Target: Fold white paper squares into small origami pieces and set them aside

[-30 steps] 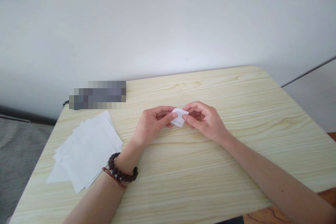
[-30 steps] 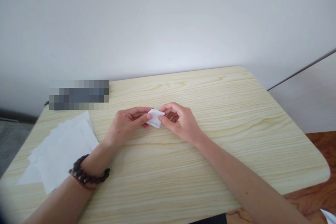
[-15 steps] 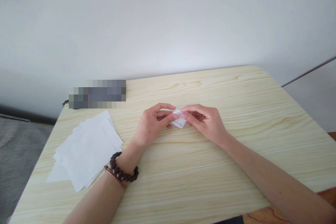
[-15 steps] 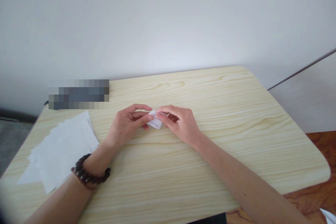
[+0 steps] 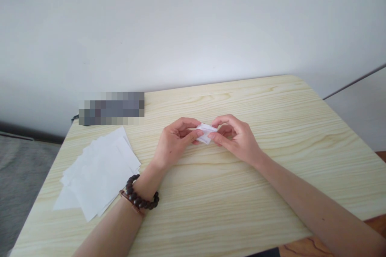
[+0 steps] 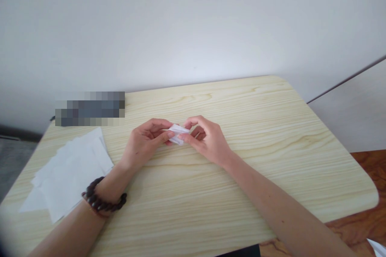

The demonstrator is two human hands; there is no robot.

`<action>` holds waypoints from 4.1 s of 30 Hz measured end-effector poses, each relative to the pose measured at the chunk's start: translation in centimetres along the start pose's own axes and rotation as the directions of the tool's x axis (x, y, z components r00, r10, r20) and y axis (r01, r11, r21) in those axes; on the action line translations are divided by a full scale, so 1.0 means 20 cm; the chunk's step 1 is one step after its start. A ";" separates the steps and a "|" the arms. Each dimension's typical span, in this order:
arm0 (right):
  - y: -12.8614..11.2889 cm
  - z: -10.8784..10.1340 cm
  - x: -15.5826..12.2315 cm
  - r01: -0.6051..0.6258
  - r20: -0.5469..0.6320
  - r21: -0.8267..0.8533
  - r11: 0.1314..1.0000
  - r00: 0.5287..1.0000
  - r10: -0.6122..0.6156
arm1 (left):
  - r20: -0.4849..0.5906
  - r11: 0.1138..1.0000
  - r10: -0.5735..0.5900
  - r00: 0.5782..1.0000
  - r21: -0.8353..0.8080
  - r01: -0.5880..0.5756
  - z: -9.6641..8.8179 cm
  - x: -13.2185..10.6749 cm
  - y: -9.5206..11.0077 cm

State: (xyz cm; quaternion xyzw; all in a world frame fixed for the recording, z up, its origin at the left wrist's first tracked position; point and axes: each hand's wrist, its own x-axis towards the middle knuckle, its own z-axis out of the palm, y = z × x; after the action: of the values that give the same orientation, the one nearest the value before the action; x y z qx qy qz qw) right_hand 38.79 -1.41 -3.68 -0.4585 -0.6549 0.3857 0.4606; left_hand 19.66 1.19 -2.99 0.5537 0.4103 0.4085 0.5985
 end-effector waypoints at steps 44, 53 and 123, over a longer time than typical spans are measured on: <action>0.01 -0.02 0.01 -0.123 0.047 0.120 0.985 0.992 0.118 | 0.046 1.000 -0.012 0.999 0.002 0.012 -0.01 0.00 0.01; 0.01 -0.01 0.03 -0.180 0.067 0.159 0.971 0.983 0.171 | 0.048 0.996 -0.073 0.996 -0.047 0.075 -0.02 0.01 0.00; -0.01 0.00 0.03 0.138 -0.031 -0.120 0.983 0.989 -0.142 | 0.134 0.949 -0.017 0.991 0.314 -0.027 0.00 -0.04 0.04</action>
State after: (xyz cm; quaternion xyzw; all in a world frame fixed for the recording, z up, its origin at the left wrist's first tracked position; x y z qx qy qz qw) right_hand 38.65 -0.95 -3.38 -0.4451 -0.6979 0.3042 0.4714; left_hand 19.42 0.45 -2.19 0.6694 0.4273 0.3009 0.5280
